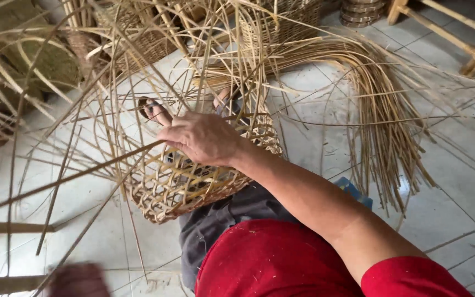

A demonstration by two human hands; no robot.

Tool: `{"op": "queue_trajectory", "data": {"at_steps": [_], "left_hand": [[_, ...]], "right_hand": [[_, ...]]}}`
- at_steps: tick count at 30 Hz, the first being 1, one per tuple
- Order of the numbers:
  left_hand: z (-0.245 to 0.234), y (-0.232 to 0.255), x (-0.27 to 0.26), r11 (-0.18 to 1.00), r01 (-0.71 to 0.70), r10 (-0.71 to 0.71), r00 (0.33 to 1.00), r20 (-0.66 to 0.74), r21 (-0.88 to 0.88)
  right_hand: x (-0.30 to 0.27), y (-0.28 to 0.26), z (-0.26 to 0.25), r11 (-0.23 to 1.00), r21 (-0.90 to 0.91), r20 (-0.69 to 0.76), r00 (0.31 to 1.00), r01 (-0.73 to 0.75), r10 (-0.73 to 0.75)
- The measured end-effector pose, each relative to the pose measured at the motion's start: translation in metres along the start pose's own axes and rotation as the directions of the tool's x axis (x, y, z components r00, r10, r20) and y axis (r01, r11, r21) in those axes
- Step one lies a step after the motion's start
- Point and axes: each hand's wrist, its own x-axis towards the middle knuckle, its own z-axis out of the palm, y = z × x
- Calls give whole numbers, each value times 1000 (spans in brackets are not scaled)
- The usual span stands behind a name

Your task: A person is weaving a basket using thin strips of bamboo or wood, tucking them into a hexagonal pattern.

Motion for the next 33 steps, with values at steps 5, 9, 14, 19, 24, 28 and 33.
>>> {"op": "queue_trajectory", "data": {"at_steps": [5, 9, 14, 19, 24, 28, 33], "left_hand": [[258, -4, -21, 685, -255, 178, 967, 183, 683], [325, -1, 2, 590, -522, 244, 843, 480, 616], [342, -8, 15, 280, -685, 350, 725, 593, 673], [337, -6, 10, -40, -780, 445, 546, 710, 625], [340, -2, 3, 77, -835, 454, 516, 726, 545], [337, -2, -3, 336, -808, 409, 587, 699, 483], [345, 10, -15, 406, -753, 340, 651, 678, 518]], "right_hand": [[-5, -8, 2, 997, -21, -22, 997, 71, -71], [-7, -19, -11, 996, -89, -11, 1000, -6, 5], [-11, -23, -14, 996, -85, -34, 999, 24, -27], [-10, -35, -23, 997, -79, 112, 994, 0, 9], [-13, -35, -21, 1000, 9, 47, 999, 2, -3], [-12, -46, -34, 987, 145, -7, 997, -70, 71], [-10, -49, -35, 976, 206, -12, 997, -66, 70]]}}
